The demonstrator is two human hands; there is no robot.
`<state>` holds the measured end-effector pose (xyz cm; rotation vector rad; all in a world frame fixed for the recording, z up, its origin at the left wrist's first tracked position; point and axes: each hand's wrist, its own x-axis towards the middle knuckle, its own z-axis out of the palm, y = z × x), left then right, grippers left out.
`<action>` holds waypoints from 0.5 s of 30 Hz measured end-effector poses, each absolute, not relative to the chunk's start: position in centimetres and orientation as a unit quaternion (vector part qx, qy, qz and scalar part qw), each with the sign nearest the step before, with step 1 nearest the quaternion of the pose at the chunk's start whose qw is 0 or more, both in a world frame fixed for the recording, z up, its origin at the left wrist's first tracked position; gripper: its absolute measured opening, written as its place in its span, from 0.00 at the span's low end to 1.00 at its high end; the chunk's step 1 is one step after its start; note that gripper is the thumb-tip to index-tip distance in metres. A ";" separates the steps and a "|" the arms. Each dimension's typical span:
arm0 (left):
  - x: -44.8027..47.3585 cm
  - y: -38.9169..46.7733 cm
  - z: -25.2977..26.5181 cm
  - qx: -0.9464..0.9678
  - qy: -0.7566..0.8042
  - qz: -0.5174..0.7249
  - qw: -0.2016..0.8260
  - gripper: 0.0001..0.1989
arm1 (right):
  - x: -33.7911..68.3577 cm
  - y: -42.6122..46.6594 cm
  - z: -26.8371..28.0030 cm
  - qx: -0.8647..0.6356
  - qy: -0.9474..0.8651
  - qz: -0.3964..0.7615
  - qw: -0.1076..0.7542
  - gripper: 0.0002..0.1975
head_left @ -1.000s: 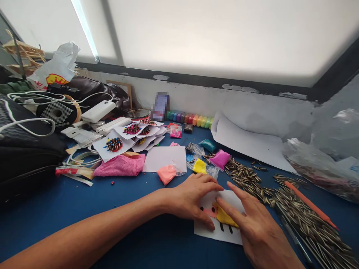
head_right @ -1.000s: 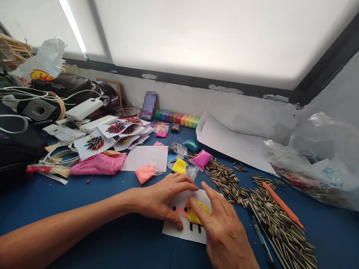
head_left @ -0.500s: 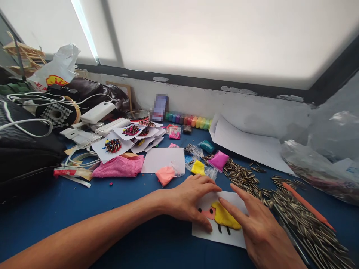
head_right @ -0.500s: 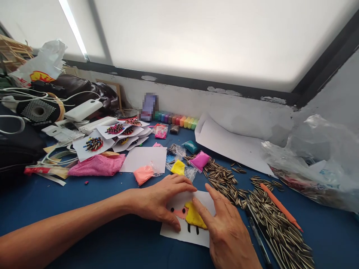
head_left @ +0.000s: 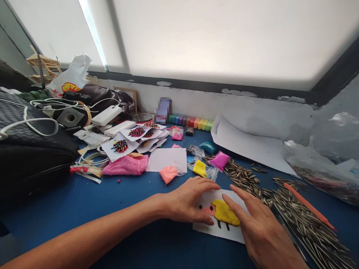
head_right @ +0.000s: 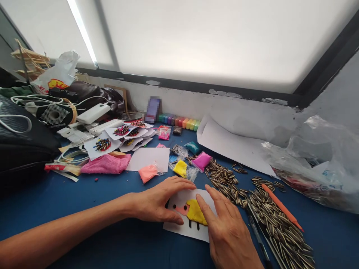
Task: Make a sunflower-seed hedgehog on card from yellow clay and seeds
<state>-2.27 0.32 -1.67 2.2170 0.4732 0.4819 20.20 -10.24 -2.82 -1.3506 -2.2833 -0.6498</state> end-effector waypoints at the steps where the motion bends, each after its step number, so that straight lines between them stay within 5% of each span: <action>1: -2.3 0.1 -1.9 0.864 0.204 0.216 0.407 0.31 | 20.3 -10.3 -2.9 -0.485 -0.818 -0.232 0.204 0.25; 4: -2.5 -0.3 -2.5 0.843 0.251 0.267 0.393 0.21 | 20.6 -10.5 -3.0 -0.490 -0.818 -0.215 0.210 0.19; 10: -2.6 -0.3 -2.4 0.855 0.260 0.270 0.358 0.23 | 20.5 -10.2 -2.4 -0.495 -0.820 -0.169 0.233 0.15; 15: -2.9 -0.7 -1.8 0.887 0.239 0.196 0.344 0.40 | 20.6 -9.5 -2.7 -0.502 -0.820 -0.145 0.234 0.14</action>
